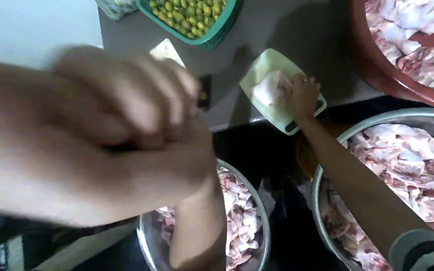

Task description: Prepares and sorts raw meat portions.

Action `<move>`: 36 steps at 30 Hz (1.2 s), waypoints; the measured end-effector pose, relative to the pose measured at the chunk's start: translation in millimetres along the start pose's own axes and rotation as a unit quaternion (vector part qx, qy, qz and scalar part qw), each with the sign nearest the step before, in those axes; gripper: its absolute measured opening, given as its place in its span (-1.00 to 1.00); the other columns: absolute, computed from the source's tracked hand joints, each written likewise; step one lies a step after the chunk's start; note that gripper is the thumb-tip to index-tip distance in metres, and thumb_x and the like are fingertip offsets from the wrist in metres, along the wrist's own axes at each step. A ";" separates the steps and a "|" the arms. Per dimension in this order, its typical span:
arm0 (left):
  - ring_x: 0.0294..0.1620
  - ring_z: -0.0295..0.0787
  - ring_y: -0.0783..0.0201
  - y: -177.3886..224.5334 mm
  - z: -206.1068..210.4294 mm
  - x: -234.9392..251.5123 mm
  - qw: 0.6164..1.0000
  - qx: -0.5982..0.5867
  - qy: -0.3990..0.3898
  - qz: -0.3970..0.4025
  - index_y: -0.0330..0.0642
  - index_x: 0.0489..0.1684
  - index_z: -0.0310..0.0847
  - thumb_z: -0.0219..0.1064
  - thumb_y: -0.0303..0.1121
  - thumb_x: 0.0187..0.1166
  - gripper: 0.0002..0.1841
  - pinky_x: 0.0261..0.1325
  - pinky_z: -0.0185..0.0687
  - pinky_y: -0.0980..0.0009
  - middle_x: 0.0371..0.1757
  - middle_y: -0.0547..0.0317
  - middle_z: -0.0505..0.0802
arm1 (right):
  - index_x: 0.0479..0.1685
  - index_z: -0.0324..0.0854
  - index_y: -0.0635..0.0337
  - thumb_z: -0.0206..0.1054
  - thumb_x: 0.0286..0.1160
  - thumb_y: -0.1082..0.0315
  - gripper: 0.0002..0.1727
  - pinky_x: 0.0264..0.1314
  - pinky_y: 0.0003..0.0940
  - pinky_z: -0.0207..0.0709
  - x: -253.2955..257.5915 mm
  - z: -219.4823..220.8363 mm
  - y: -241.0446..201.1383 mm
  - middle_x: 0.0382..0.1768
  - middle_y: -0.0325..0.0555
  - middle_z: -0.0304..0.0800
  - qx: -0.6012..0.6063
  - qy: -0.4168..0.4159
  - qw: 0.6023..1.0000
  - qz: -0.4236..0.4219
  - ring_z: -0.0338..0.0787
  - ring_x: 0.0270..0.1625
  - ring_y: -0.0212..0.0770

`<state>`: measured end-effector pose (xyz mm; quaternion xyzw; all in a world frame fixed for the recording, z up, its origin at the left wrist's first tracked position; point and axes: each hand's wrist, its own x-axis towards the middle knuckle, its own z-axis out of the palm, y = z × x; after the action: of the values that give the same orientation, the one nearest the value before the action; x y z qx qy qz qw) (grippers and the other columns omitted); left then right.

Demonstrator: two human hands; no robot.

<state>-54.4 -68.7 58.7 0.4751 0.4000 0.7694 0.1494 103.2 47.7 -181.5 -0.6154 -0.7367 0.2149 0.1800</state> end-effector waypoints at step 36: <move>-0.83 0.32 0.55 207.4 -129.7 -162.4 0.956 0.110 0.262 -0.077 0.19 -0.66 0.37 0.00 -0.30 0.80 -0.58 -0.66 0.39 0.58 -0.84 0.57 0.40 | -0.40 0.54 -0.16 -0.02 0.83 0.21 -0.65 -0.27 -0.53 0.52 -212.4 -179.2 -107.6 -0.71 -0.54 0.37 0.745 -0.211 0.632 0.006 0.42 -0.60 -0.54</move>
<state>-51.8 -361.0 86.8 0.2380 0.5426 0.8044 0.0444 146.7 -160.5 27.3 -0.2137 -0.3402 0.8158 0.4160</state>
